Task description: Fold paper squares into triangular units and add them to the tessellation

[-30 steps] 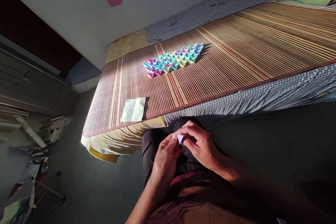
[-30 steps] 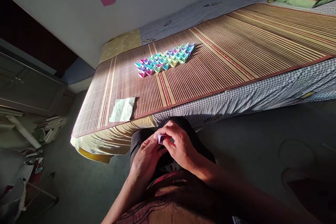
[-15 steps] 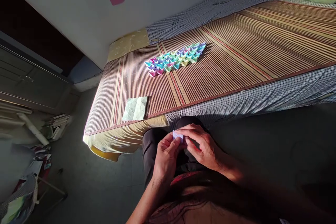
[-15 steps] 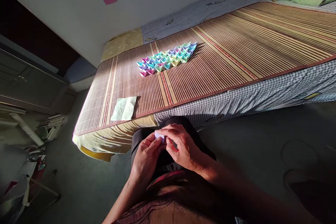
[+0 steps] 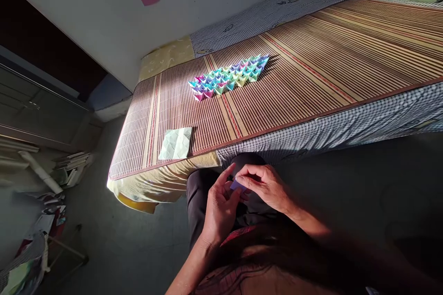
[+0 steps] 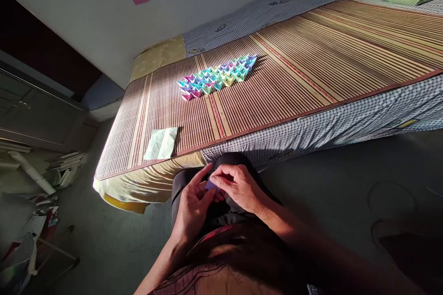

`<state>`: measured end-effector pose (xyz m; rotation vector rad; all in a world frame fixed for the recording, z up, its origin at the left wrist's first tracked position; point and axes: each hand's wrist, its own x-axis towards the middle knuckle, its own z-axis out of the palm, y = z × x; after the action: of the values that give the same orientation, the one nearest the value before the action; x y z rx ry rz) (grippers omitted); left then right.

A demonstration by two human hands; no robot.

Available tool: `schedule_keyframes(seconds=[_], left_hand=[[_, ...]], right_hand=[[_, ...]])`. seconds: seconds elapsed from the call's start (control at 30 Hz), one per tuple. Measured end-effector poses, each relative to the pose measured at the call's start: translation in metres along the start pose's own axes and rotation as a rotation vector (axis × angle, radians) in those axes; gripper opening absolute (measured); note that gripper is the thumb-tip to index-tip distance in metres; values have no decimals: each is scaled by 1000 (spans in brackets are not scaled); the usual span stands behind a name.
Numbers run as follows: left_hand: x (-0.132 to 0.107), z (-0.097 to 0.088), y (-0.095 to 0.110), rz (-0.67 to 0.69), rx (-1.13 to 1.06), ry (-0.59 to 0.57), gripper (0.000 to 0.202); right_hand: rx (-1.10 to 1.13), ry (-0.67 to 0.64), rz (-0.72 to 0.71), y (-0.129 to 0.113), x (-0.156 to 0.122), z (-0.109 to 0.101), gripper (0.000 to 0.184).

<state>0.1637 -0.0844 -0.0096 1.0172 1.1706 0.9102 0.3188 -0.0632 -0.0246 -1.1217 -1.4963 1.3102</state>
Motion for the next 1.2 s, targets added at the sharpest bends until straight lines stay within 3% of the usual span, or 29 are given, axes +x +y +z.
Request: schedule_keyframes(seconds=[0.2, 0.37, 0.53, 0.77, 0.97, 1.2], left_hand=[[-3, 2, -2, 20, 35, -24, 59], [-9, -2, 4, 121, 88, -100, 30], [-12, -8, 1, 174, 160, -64, 16], [-10, -9, -1, 131, 84, -116, 18], [-10, -14, -2, 125, -9, -70, 19], [-10, -13, 5, 176, -6, 18, 17]], right_hand=[[-172, 159, -162, 0, 0, 3, 24], [3, 90, 27, 3, 5, -5, 27], [217, 37, 212, -1, 6, -8, 28], [299, 36, 234, -2, 6, -4, 31], [185, 126, 44, 1, -4, -2, 20], [52, 80, -246, -6, -15, -9, 20]])
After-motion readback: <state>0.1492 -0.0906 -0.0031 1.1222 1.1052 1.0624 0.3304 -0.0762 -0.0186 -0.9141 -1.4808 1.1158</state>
